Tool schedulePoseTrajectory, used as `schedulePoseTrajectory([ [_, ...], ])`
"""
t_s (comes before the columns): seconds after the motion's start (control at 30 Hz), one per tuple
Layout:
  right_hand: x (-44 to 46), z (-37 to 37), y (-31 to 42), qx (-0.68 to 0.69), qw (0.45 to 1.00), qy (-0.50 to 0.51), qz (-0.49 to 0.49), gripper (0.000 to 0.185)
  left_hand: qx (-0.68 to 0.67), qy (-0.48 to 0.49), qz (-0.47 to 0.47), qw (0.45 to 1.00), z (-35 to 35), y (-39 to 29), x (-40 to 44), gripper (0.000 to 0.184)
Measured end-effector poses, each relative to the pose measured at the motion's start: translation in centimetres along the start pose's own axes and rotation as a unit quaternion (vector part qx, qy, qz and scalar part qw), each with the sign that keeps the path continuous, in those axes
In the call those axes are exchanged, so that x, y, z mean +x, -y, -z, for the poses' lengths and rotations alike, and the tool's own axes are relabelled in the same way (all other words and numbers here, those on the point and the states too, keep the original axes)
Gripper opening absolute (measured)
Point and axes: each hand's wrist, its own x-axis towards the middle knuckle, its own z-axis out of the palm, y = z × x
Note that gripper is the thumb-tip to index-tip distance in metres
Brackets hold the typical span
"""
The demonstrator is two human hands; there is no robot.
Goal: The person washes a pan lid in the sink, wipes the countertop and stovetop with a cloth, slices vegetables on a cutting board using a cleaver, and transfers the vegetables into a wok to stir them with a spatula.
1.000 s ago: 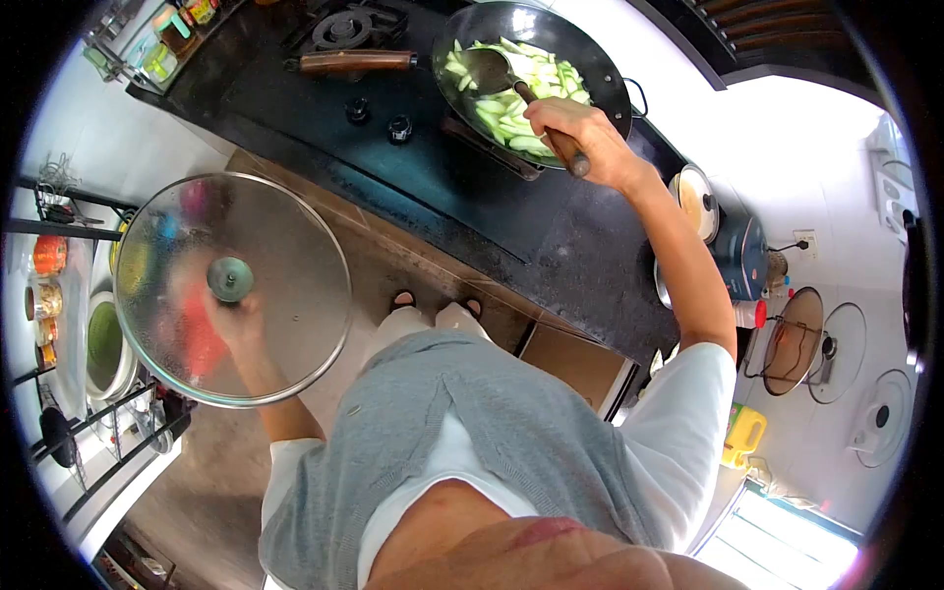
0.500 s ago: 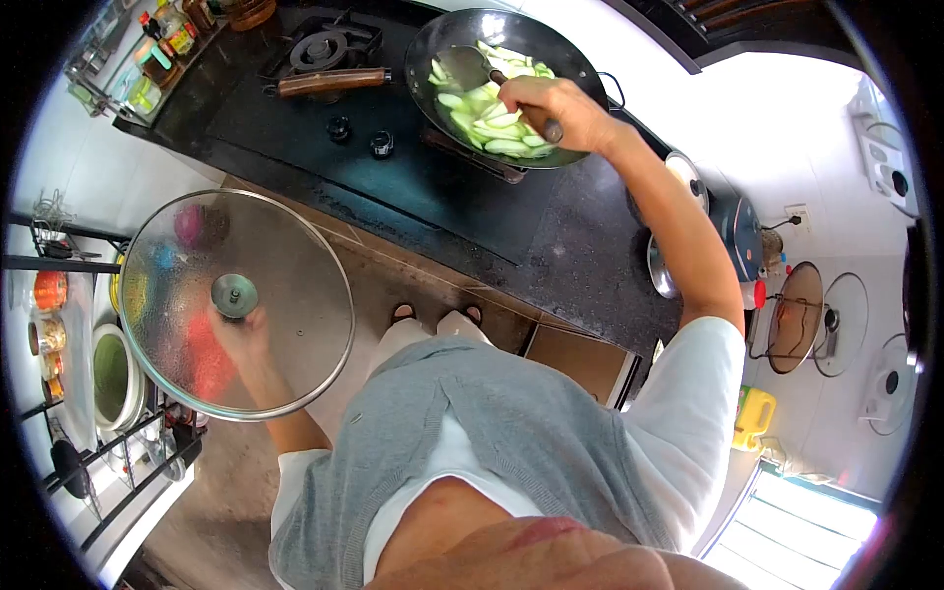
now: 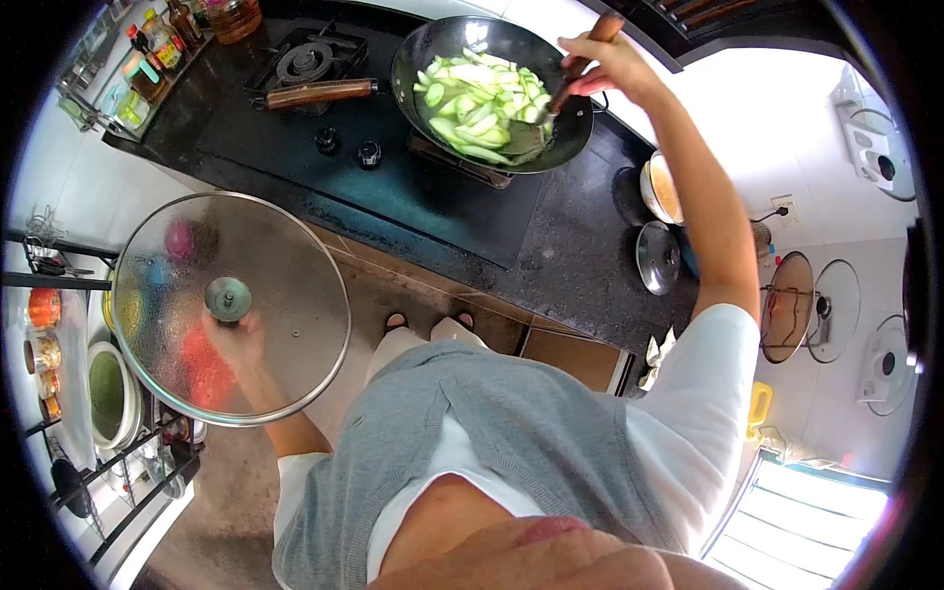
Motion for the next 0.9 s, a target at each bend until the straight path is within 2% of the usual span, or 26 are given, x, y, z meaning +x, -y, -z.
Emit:
schedulePoseTrajectory([
  [0.03, 0.4, -1.0, -0.7, 0.039, 0.999, -0.001, 0.000, 0.029, -0.001, 0.000, 0.000, 1.000, -0.1, 0.1, 0.1, 0.023],
  [0.17, -0.1, -1.3, 0.0, 0.028, 0.998, 0.003, 0.053, 0.018, -0.007, -0.007, 0.015, 1.000, 0.0, 0.1, 0.4, 0.022],
  [0.27, -1.3, 0.0, 1.9, -0.132, 0.979, 0.019, 0.152, 0.012, -0.005, -0.017, 0.007, 1.000, -0.5, 0.0, -0.2, 0.022],
  [0.3, -1.3, -0.2, 1.7, -0.131, 0.979, 0.022, 0.154, 0.012, 0.000, -0.020, 0.000, 1.000, -0.7, 0.0, -0.4, 0.022],
  [0.37, -1.0, -0.7, 0.6, -0.317, 0.880, 0.005, 0.354, 0.015, 0.001, -0.024, -0.002, 1.000, -0.4, -0.2, -0.4, 0.022],
  [0.43, -0.5, -2.0, -1.6, -0.383, 0.835, 0.036, 0.393, 0.026, 0.003, -0.027, -0.002, 1.000, 0.3, -0.3, -0.1, 0.023],
  [0.5, -1.2, -3.7, -2.6, -0.453, 0.793, 0.061, 0.404, 0.029, 0.008, 0.006, 0.005, 1.000, 1.3, -0.4, 0.4, 0.023],
  [0.57, -2.0, -4.2, -3.0, -0.463, 0.794, 0.153, 0.363, 0.031, 0.006, -0.005, 0.004, 1.000, 1.9, -0.5, 0.5, 0.023],
  [0.6, -3.2, -4.2, -2.5, -0.426, 0.803, 0.171, 0.380, 0.025, 0.006, -0.016, 0.006, 1.000, 1.9, -0.7, 0.3, 0.023],
  [0.73, -8.5, -2.9, 0.6, -0.422, 0.809, 0.201, 0.356, 0.025, 0.011, -0.076, -0.018, 0.997, 0.2, -0.5, -0.5, 0.024],
  [0.8, -10.0, -1.9, 2.7, -0.373, 0.831, 0.225, 0.345, 0.023, 0.004, -0.091, -0.040, 0.995, 0.4, -0.2, -0.2, 0.024],
  [0.83, -10.0, -1.9, 2.5, -0.373, 0.832, 0.227, 0.343, 0.023, 0.004, -0.092, -0.037, 0.995, 0.9, -0.1, 0.1, 0.024],
  [0.9, -10.0, -1.9, 1.8, -0.400, 0.821, 0.161, 0.374, 0.022, 0.018, -0.082, -0.022, 0.996, 1.5, -0.1, 0.7, 0.024],
])
